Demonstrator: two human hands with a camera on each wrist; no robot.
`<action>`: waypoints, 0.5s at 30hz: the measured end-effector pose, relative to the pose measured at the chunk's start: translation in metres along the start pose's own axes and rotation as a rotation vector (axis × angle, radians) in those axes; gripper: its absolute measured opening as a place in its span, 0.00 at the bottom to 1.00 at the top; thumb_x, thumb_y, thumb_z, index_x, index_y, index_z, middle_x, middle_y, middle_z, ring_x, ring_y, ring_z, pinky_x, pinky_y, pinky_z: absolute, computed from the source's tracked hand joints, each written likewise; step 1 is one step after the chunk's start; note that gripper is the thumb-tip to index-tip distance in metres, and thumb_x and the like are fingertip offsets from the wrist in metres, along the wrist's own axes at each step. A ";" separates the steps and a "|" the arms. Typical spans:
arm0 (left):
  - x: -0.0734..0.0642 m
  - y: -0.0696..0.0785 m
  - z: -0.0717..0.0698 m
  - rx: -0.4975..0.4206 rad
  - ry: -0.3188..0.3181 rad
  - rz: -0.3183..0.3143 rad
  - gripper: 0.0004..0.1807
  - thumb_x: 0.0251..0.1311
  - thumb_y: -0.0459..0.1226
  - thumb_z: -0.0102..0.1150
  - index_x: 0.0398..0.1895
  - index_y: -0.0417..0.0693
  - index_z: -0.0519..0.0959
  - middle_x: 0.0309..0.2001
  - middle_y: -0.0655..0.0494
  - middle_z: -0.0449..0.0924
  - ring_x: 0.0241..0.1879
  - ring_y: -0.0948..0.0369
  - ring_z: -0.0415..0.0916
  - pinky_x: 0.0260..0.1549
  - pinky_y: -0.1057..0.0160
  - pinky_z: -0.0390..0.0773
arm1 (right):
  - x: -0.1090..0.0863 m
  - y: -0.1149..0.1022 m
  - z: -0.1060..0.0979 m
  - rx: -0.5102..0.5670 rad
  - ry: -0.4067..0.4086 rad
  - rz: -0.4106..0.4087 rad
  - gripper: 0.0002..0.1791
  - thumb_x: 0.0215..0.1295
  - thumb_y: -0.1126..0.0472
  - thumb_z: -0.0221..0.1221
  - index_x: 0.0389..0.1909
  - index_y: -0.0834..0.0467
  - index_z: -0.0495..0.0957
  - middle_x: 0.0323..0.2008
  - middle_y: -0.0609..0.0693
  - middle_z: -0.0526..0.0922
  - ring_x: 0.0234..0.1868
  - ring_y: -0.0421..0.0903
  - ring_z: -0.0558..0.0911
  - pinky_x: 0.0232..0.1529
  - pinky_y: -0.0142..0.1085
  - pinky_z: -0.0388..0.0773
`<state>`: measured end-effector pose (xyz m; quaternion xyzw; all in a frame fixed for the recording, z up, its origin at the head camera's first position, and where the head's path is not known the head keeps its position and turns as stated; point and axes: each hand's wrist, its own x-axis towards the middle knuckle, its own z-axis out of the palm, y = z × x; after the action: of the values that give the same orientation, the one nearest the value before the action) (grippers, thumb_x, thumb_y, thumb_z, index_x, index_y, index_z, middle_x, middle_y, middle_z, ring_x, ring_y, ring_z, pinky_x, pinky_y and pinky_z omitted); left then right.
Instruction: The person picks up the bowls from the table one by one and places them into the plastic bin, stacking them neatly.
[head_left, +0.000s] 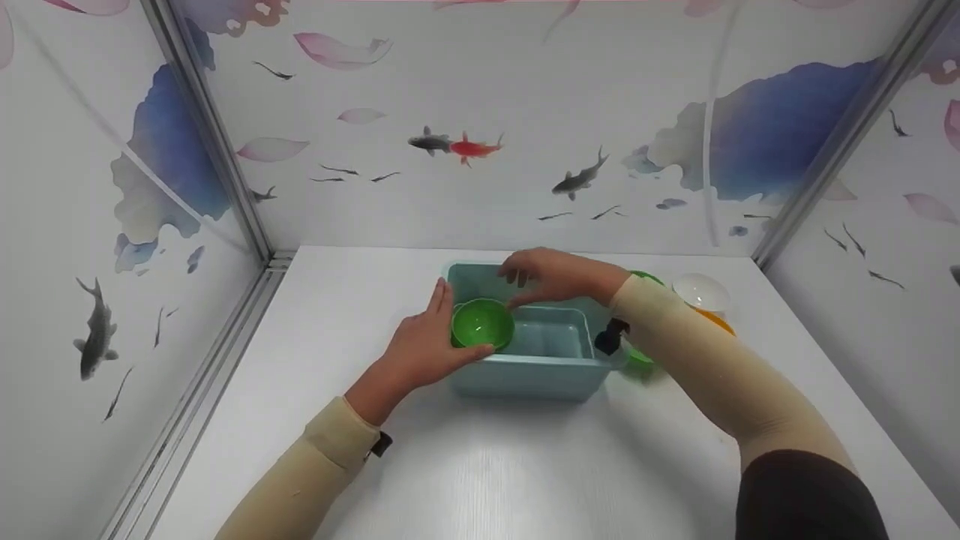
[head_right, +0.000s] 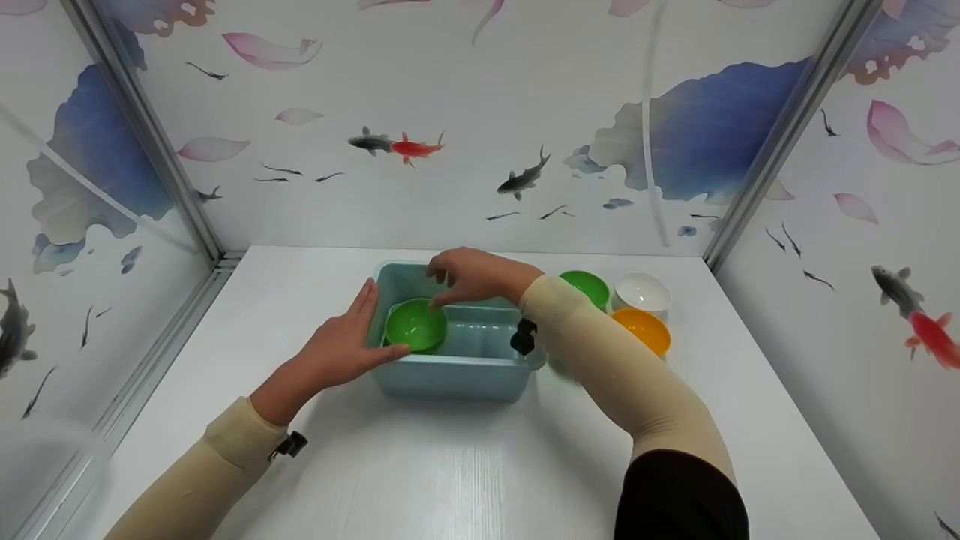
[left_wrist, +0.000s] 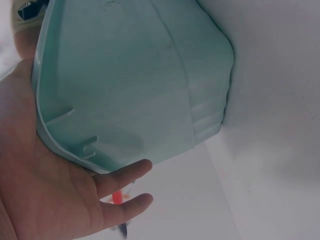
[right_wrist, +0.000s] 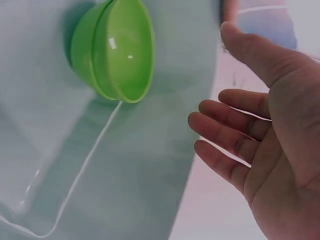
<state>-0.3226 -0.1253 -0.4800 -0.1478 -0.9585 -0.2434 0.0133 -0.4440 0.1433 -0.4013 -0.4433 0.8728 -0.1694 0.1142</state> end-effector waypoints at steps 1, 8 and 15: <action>0.000 0.000 0.000 -0.003 0.001 -0.001 0.74 0.61 0.80 0.57 0.91 0.39 0.41 0.91 0.44 0.40 0.64 0.41 0.82 0.63 0.41 0.80 | -0.004 0.001 -0.001 0.014 0.016 -0.012 0.32 0.71 0.52 0.76 0.71 0.60 0.80 0.58 0.56 0.87 0.59 0.56 0.87 0.63 0.55 0.82; 0.000 0.001 0.001 -0.014 0.005 -0.013 0.73 0.62 0.78 0.60 0.92 0.40 0.42 0.91 0.45 0.40 0.67 0.40 0.79 0.67 0.40 0.78 | -0.038 0.005 -0.003 0.090 0.134 -0.066 0.25 0.74 0.54 0.74 0.67 0.58 0.84 0.54 0.51 0.89 0.55 0.51 0.88 0.61 0.55 0.84; -0.001 0.001 0.000 -0.016 0.000 -0.014 0.73 0.62 0.78 0.60 0.92 0.40 0.41 0.91 0.45 0.39 0.68 0.39 0.78 0.68 0.40 0.76 | -0.082 0.020 -0.001 0.151 0.260 -0.060 0.20 0.75 0.55 0.73 0.63 0.56 0.86 0.51 0.47 0.91 0.52 0.46 0.89 0.57 0.52 0.85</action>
<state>-0.3217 -0.1249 -0.4797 -0.1409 -0.9576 -0.2512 0.0103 -0.4111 0.2210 -0.4038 -0.4338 0.8512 -0.2940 0.0278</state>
